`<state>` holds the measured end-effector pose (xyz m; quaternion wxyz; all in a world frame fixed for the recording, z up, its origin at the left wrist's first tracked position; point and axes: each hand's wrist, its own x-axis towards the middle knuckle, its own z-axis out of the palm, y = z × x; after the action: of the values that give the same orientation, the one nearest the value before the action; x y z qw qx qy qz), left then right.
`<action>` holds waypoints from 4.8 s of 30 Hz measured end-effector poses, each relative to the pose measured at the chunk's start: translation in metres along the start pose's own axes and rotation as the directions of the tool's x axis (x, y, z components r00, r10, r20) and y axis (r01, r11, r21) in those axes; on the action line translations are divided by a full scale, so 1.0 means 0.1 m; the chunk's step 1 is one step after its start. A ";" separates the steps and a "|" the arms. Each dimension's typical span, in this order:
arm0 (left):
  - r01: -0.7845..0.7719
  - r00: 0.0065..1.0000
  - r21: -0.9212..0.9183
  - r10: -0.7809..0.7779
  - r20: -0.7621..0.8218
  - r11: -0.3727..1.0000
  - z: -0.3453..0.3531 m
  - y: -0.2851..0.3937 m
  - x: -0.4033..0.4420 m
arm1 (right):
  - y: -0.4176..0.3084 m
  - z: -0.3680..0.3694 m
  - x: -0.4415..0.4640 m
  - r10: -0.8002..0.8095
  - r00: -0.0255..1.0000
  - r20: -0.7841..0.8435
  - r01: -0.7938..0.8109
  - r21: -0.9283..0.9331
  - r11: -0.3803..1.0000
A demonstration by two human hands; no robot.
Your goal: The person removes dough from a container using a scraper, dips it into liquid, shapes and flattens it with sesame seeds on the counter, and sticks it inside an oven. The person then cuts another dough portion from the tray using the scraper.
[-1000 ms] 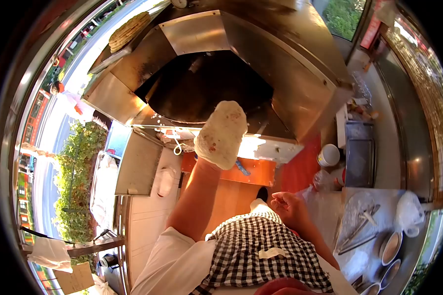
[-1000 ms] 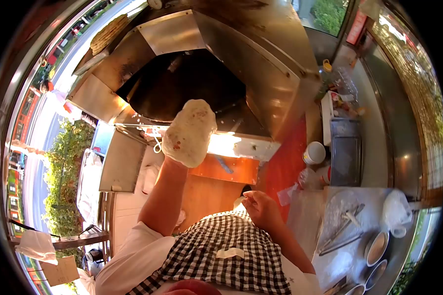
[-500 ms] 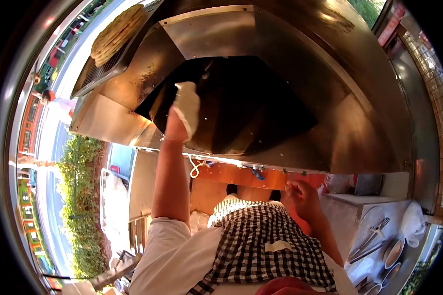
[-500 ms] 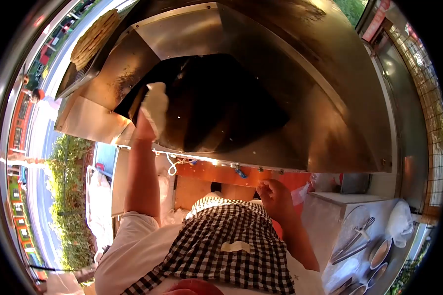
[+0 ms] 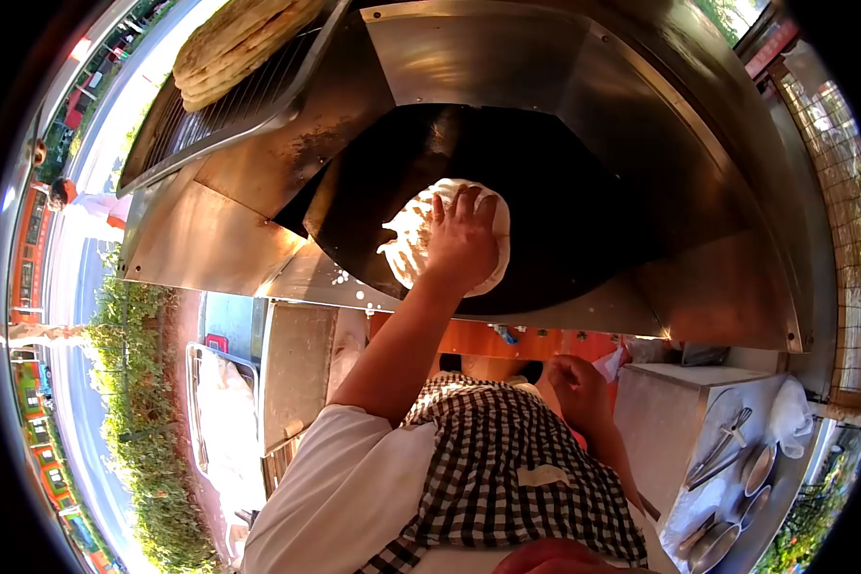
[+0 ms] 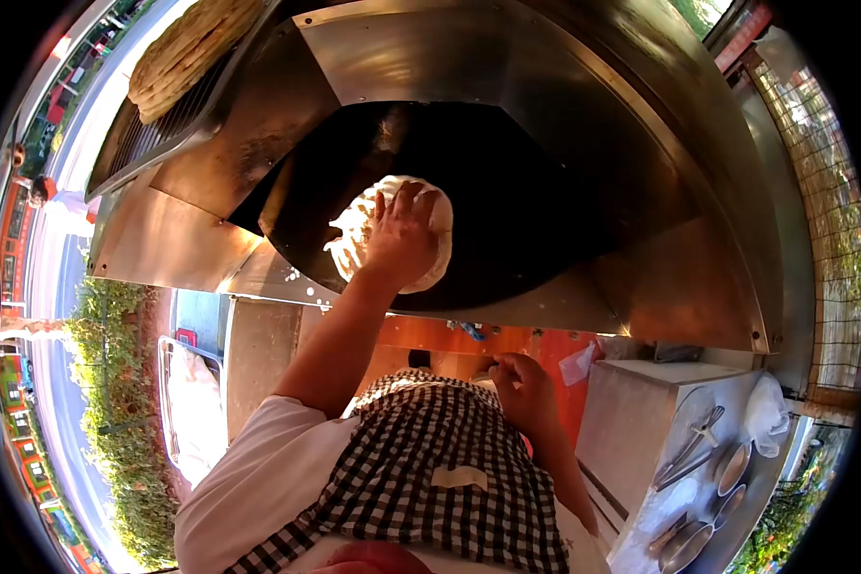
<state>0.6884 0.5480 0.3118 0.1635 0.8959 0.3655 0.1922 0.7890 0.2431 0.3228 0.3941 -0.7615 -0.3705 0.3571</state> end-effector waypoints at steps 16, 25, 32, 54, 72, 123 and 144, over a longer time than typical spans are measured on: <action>0.039 0.998 0.277 -0.052 0.040 0.960 -0.15 -0.51 -0.33 | 0.04 -0.21 -0.03 -0.027 1.000 0.012 0.027 -0.049 0.998; 0.031 0.962 0.329 -0.118 0.247 0.944 -0.16 -0.11 0.11 | 0.04 -0.44 -0.11 -0.047 0.999 -0.020 0.045 -0.104 0.994; -0.109 0.989 0.149 0.093 0.112 0.983 0.12 0.07 0.15 | 0.24 -0.49 -0.23 -0.028 0.997 -0.072 0.023 -0.057 0.998; -0.103 0.988 0.175 0.080 0.134 0.979 -0.38 0.02 -0.59 | 0.22 -0.51 -0.18 0.060 0.997 -0.052 -0.061 -0.016 0.998; -0.135 0.989 0.002 0.135 -0.062 0.991 -0.58 -0.38 -0.65 | 0.12 -0.27 -0.11 -0.032 0.999 0.023 0.032 -0.002 0.999; -0.269 0.959 -0.095 0.275 0.065 0.959 -0.18 0.07 -0.44 | 0.23 -0.24 -0.11 -0.012 0.998 -0.057 0.011 -0.013 1.000; -0.516 0.835 -0.073 0.520 0.180 0.854 0.09 0.73 -0.30 | 0.38 -0.26 -0.09 -0.013 0.997 -0.071 0.011 -0.028 1.000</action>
<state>0.7161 0.4751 0.3286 0.1496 0.9739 0.0900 0.1451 0.8171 0.2107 0.3034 0.3987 -0.7768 -0.3656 0.3224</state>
